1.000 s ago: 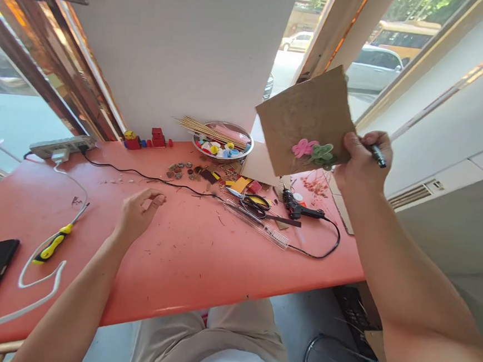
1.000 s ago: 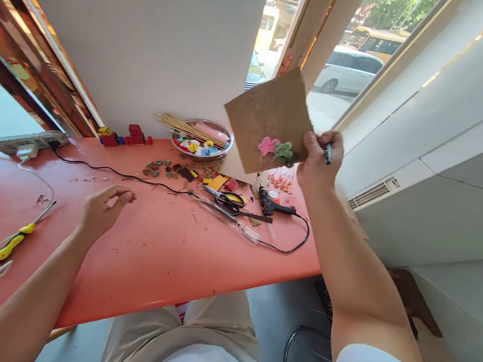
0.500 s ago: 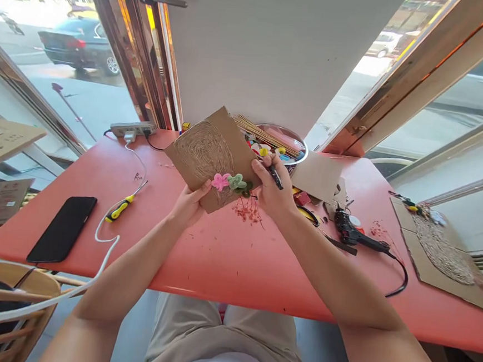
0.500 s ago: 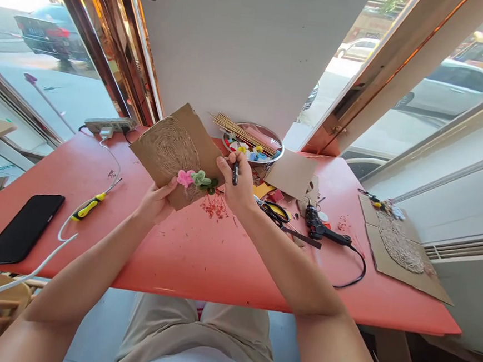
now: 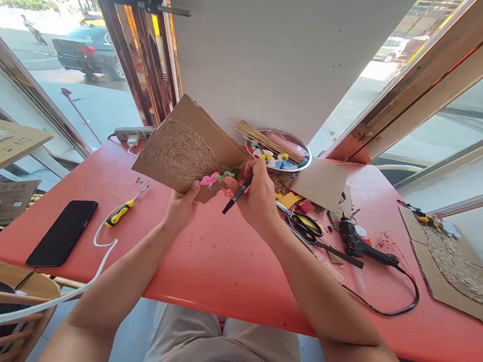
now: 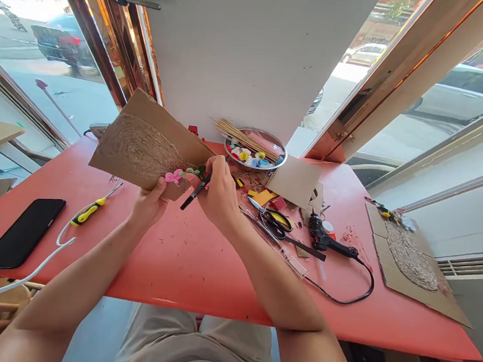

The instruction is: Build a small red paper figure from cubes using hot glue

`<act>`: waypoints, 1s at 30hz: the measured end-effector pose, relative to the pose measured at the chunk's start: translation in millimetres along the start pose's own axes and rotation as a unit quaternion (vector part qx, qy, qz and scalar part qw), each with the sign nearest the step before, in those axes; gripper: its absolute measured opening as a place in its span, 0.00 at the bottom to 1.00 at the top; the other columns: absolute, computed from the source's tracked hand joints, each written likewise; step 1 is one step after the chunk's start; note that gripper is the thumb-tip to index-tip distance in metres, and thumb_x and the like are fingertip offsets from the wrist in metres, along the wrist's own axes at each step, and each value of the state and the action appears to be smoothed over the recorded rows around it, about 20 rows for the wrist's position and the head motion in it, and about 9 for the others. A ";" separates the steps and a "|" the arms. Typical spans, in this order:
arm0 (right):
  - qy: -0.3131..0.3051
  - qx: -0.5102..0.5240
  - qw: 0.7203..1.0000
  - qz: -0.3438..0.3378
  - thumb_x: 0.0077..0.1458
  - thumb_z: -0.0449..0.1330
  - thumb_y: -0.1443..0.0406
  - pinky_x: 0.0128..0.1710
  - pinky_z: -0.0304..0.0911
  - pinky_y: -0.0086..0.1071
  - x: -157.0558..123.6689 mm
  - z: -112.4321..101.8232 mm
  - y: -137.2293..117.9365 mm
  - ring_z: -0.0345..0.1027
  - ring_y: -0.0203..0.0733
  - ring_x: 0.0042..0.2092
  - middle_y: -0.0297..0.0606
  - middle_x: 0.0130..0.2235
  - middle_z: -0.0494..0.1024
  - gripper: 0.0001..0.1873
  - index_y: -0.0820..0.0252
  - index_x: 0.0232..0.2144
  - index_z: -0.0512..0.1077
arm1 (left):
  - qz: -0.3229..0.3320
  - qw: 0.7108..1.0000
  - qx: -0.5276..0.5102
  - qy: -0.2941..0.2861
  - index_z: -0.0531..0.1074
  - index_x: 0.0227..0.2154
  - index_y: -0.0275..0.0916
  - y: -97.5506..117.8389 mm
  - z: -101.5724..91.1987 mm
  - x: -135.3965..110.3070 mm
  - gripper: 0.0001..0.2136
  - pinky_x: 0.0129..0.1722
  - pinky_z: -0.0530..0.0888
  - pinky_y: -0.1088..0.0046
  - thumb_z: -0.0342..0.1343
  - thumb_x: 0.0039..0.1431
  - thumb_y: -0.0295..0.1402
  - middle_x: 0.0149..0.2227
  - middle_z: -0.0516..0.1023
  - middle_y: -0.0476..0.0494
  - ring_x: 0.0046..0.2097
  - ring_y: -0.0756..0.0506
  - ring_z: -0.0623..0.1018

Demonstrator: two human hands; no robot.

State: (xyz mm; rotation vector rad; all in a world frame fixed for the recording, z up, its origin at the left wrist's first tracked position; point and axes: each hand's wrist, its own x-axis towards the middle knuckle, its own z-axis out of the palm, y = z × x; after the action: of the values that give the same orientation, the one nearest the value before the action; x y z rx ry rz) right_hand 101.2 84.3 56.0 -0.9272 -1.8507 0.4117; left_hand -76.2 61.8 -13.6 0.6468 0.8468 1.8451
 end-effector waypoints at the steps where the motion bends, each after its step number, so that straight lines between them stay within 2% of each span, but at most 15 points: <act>1: 0.005 0.006 1.000 0.007 0.64 0.60 0.55 0.34 0.63 0.35 0.8 4.2 1.2 0.63 0.40 0.33 0.32 0.34 0.68 0.19 0.49 0.35 0.52 | 0.010 1.000 0.008 0.002 0.83 0.33 0.45 -0.6 1.1 -1.1 0.25 0.56 0.83 0.59 0.85 0.31 0.46 0.41 0.90 0.45 0.55 0.35 0.86; 3: 0.005 0.011 1.000 0.008 0.64 0.59 0.60 0.34 0.63 0.35 2.1 10.6 3.1 0.63 0.40 0.33 0.32 0.34 0.68 0.17 0.49 0.35 0.51 | 0.026 0.999 0.021 0.011 0.83 0.32 0.45 -1.6 3.3 -2.9 0.26 0.57 0.82 0.59 0.85 0.29 0.48 0.41 0.90 0.45 0.57 0.35 0.86; 6: -0.035 -0.027 0.999 -0.021 0.63 0.58 0.63 0.34 0.64 0.35 3.5 16.2 4.2 0.65 0.42 0.34 0.35 0.35 0.71 0.14 0.49 0.36 0.53 | 0.045 0.998 0.024 0.026 0.84 0.33 0.44 -3.0 5.7 -4.3 0.27 0.59 0.81 0.59 0.85 0.30 0.49 0.43 0.89 0.43 0.58 0.35 0.84; 11: -0.097 -0.138 0.983 -0.073 0.67 0.56 0.66 0.35 0.63 0.35 7.5 29.4 3.5 0.70 0.46 0.36 0.40 0.37 0.76 0.05 0.52 0.38 0.63 | 0.073 0.995 0.041 0.054 0.83 0.30 0.43 -3.7 8.0 -5.2 0.25 0.51 0.83 0.63 0.83 0.31 0.51 0.36 0.88 0.45 0.50 0.37 0.87; 14: -0.117 -0.190 0.968 -0.113 0.68 0.53 0.71 0.37 0.63 0.35 9.6 42.0 0.6 0.71 0.47 0.37 0.40 0.35 0.77 0.08 0.53 0.39 0.69 | 0.082 0.994 0.027 0.062 0.84 0.31 0.44 -3.2 10.7 -6.1 0.23 0.46 0.84 0.67 0.83 0.35 0.51 0.34 0.88 0.46 0.48 0.39 0.87; 17: -0.127 -0.217 0.956 -0.151 0.72 0.52 0.69 0.39 0.62 0.35 10.2 52.8 -4.2 0.71 0.46 0.38 0.40 0.35 0.79 0.11 0.53 0.41 0.73 | 0.075 0.996 -0.002 0.049 0.83 0.29 0.45 -2.3 13.6 -6.6 0.23 0.42 0.84 0.69 0.82 0.36 0.52 0.33 0.87 0.47 0.45 0.41 0.88; 20: -0.132 -0.242 0.942 -0.190 0.76 0.51 0.66 0.40 0.62 0.34 10.3 59.6 -8.7 0.72 0.45 0.38 0.40 0.36 0.79 0.13 0.53 0.42 0.75 | 0.066 0.996 -0.015 0.062 0.82 0.28 0.45 -2.3 14.9 -6.4 0.23 0.39 0.84 0.70 0.82 0.35 0.53 0.34 0.88 0.46 0.42 0.42 0.88; 22: -0.134 -0.250 0.940 -0.192 0.76 0.51 0.68 0.40 0.63 0.34 10.5 63.0 -10.9 0.73 0.44 0.39 0.41 0.36 0.80 0.13 0.53 0.44 0.76 | 0.064 0.995 -0.012 0.077 0.82 0.28 0.45 -3.1 14.5 -6.3 0.21 0.41 0.85 0.69 0.81 0.37 0.51 0.34 0.89 0.46 0.43 0.41 0.88; 26: -0.145 -0.256 0.944 -0.150 0.75 0.51 0.69 0.41 0.64 0.34 7.9 70.4 -15.7 0.75 0.45 0.39 0.42 0.37 0.81 0.13 0.55 0.45 0.76 | 0.074 0.993 0.009 0.094 0.83 0.32 0.45 -4.3 11.0 -7.0 0.15 0.45 0.86 0.66 0.79 0.46 0.46 0.37 0.89 0.44 0.49 0.39 0.88; 30: -0.152 -0.239 0.950 -0.131 0.74 0.53 0.70 0.38 0.64 0.34 -4.2 77.5 -21.6 0.76 0.46 0.39 0.44 0.38 0.82 0.11 0.56 0.45 0.76 | 0.083 0.988 0.040 0.121 0.81 0.27 0.41 -2.9 5.7 -5.7 0.15 0.41 0.85 0.68 0.79 0.46 0.44 0.30 0.86 0.45 0.41 0.41 0.88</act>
State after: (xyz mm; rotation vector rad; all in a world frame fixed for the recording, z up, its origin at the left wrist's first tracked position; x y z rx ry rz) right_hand 24.8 76.2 31.8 -0.9522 -2.3825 -0.0749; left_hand -68.1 58.9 -12.7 0.5629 1.0568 2.0786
